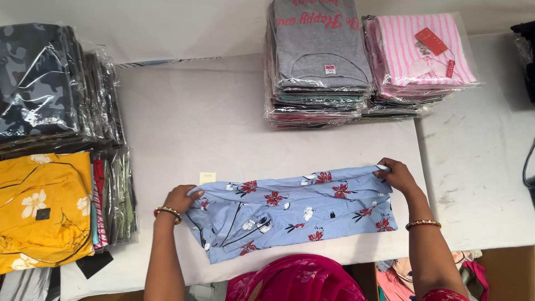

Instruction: The person folds a light blue floral shirt and a dark blue long-sleeved shirt on a white table. They smooth the fabric, fold the sleeves and body, and place the folded items on the table among other packaged clothes.

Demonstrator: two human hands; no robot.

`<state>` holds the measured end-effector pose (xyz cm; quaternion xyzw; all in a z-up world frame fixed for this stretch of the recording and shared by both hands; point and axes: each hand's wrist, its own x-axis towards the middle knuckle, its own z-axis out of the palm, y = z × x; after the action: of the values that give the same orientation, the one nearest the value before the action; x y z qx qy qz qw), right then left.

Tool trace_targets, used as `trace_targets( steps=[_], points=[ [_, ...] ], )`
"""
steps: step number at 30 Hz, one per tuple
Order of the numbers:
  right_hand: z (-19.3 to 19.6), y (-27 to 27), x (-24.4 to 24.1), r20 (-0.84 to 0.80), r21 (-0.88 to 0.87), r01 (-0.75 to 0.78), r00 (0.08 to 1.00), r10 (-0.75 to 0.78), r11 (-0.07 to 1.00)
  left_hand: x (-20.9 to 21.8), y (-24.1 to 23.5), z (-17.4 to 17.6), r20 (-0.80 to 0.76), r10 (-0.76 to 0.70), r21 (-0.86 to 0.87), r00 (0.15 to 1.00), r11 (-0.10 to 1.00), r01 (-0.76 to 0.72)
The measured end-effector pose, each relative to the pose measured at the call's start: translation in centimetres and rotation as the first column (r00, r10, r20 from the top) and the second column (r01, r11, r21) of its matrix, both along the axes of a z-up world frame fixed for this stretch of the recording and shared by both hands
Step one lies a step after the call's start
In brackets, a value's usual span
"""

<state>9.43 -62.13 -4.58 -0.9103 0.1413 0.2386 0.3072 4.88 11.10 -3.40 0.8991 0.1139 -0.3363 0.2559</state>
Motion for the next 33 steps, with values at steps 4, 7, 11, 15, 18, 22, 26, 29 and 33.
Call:
trace_targets(
  steps=[4,7,11,15,18,22,26,29,33],
  points=[
    [1.7,1.5,2.2,0.058,0.018,0.015,0.998,-0.016,1.0,2.3,-0.3,1.5,-0.033,0.139,-0.067,0.99,0.988,-0.141],
    [1.8,3.8,4.3,0.134,-0.077,0.004,0.991,0.006,0.997,4.6,-2.1,1.6,-0.009,0.135,0.073,0.991,0.988,-0.134],
    [4.4,9.0,4.4,0.339,-0.318,-0.004,0.933,0.118,0.948,4.1,-6.9,0.7,0.293,0.089,0.269,0.952,0.948,-0.172],
    [2.7,15.6,1.5,0.646,-0.218,-0.184,0.708,0.283,0.958,-0.2,-14.0,-3.1,0.731,-0.13,0.158,0.67,0.987,0.02],
    [0.6,21.6,-1.9,0.3,-0.324,-0.446,0.788,0.538,0.834,-2.2,-19.2,-2.0,0.65,-0.28,0.156,0.707,0.959,0.237],
    [-2.8,17.8,-3.0,0.184,-0.353,-0.443,0.831,0.526,0.824,-3.6,-18.5,-2.6,0.435,-0.357,0.157,0.827,0.934,0.321],
    [-4.5,9.6,-3.2,0.218,-0.475,-0.142,0.937,0.272,0.868,-5.4,-12.4,-5.1,0.464,-0.118,0.102,0.878,0.992,0.079],
    [-3.3,6.0,-3.6,0.233,-0.492,0.017,0.966,0.113,0.871,-6.5,-10.0,-3.7,0.527,-0.029,0.063,0.849,0.998,-0.005],
    [-1.8,6.4,-6.0,0.438,-0.396,0.147,0.898,0.045,0.907,-8.3,-10.5,-0.7,0.477,-0.106,0.145,0.872,0.989,0.041]
  ],
)
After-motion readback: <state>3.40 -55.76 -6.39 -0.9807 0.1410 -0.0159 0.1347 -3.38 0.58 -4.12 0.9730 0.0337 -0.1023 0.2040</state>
